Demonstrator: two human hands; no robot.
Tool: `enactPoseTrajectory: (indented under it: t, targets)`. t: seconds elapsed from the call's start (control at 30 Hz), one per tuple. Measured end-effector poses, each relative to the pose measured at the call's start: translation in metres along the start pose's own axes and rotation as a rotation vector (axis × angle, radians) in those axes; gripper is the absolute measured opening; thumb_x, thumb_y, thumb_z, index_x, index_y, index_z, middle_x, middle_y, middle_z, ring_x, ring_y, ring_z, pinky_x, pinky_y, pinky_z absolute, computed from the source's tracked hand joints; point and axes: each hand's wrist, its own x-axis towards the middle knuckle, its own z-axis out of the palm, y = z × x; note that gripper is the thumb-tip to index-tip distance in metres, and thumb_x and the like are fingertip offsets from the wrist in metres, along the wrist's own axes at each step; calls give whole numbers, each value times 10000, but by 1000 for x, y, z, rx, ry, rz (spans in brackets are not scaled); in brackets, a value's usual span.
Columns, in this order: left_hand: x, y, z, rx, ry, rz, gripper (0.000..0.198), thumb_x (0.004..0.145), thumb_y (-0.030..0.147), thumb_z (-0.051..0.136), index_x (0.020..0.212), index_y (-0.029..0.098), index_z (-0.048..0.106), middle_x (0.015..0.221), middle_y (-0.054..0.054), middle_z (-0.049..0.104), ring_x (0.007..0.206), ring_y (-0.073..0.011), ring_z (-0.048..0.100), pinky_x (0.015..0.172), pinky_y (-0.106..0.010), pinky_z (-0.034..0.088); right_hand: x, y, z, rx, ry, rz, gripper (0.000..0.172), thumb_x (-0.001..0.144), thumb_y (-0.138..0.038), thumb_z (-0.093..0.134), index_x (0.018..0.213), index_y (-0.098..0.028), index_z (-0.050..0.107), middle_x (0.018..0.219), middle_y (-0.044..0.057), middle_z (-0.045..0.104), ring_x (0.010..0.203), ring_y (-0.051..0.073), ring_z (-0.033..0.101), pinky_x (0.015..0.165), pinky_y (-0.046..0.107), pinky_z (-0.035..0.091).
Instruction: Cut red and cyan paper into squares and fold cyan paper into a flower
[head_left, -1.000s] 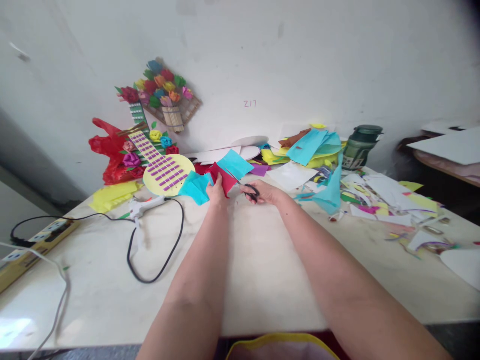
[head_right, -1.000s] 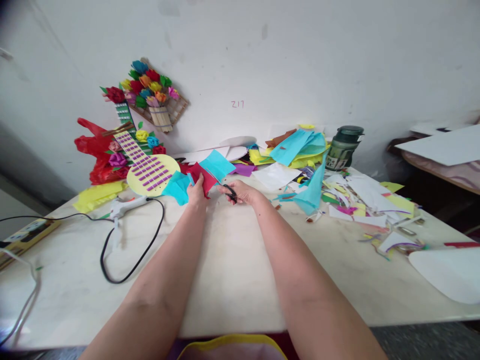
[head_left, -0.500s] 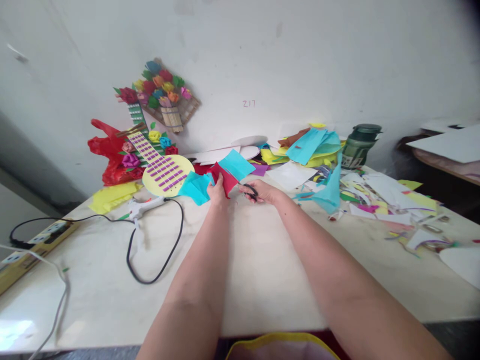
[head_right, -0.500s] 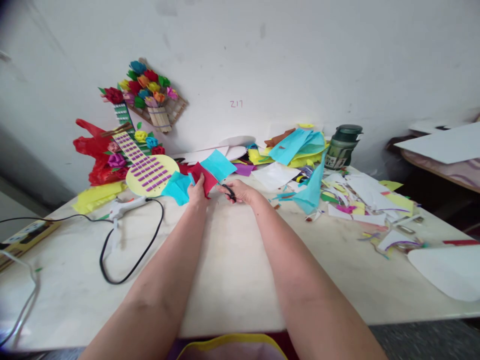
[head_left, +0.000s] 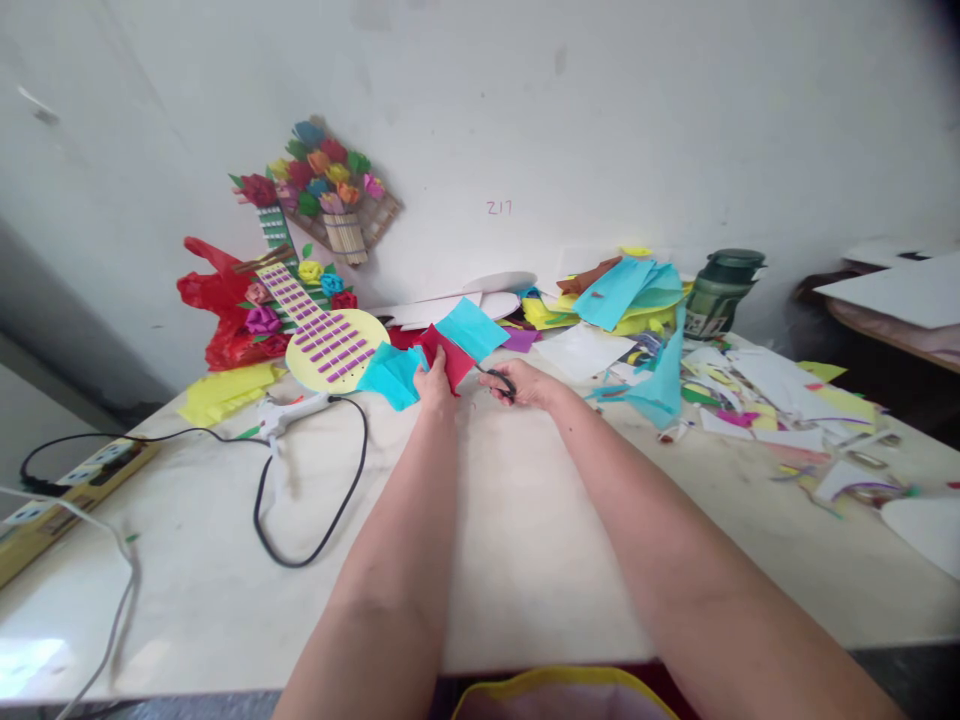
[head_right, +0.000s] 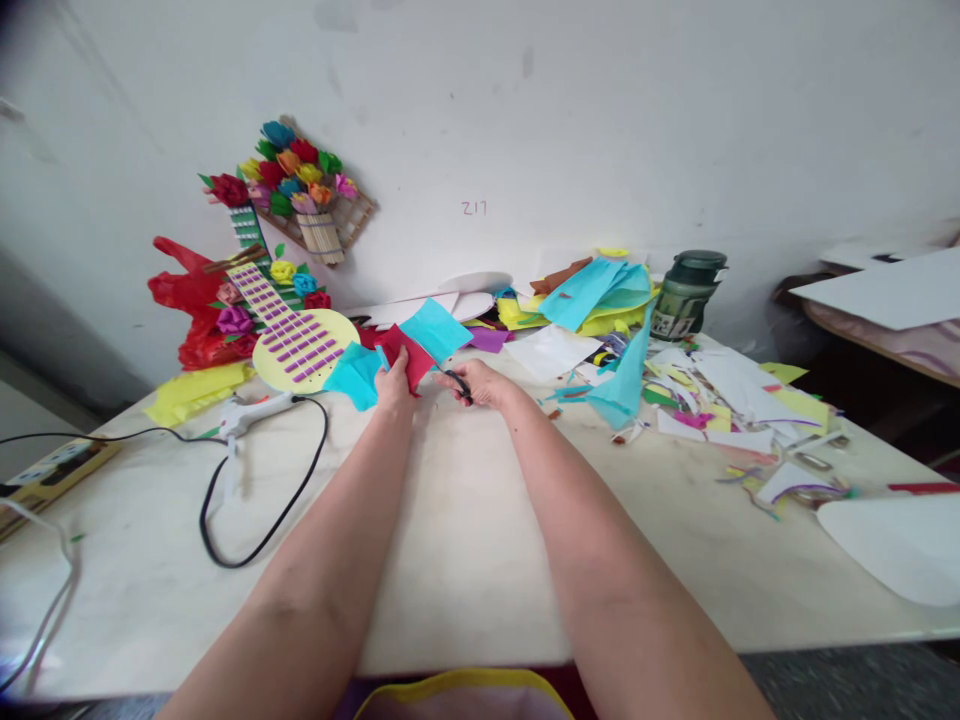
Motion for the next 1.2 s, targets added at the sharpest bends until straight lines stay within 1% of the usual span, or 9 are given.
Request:
enactPoseTrajectory:
  t: [0.17,0.27,0.4,0.53,0.73,0.93,1.2]
  targets:
    - [-2,2,0,27,-2,-16,183,673,231,683,806,149,587,795,-58,661,737,-160,643,661,-260,519,-1,1,-4,-28,-21,20,263,740,-363,598,651,-148,476,467,-48,492,319,39,404,245,148,182]
    - [-3,1,0,28,-13,-33,205,655,236,697,797,145,580,767,-55,655,684,-160,641,634,-269,519,-3,1,-6,7,-50,13,281,744,-401,592,696,-141,496,498,-36,513,336,45,437,242,144,201]
    - [-3,-1,0,8,-84,-42,202,650,246,698,781,145,582,710,-41,645,612,-148,625,626,-285,521,-4,1,-8,19,-57,20,305,739,-425,604,741,-133,516,515,-26,527,348,49,460,248,136,225]
    - [-4,-3,0,11,-108,-32,195,643,238,702,782,149,598,707,-37,647,597,-138,619,624,-276,521,-3,3,-8,6,-38,15,322,724,-438,628,748,-138,515,512,-24,531,351,52,467,246,135,230]
    - [-4,-5,0,7,-113,-24,203,630,230,709,778,143,600,689,-30,653,578,-130,618,608,-258,521,0,4,-6,-7,14,15,374,703,-493,639,727,-140,517,492,-25,523,336,48,452,240,136,220]
    - [-4,-5,0,23,-126,-16,218,627,227,713,800,138,615,743,-50,662,624,-155,638,642,-288,519,3,5,-6,-6,32,24,404,683,-519,647,726,-137,519,484,-17,525,338,53,453,237,141,213]
    - [-8,-2,2,38,-100,-29,205,648,244,700,800,139,611,760,-63,664,655,-169,644,654,-301,524,2,3,-4,0,59,57,406,670,-515,662,725,-137,524,467,-27,505,323,45,435,242,137,189]
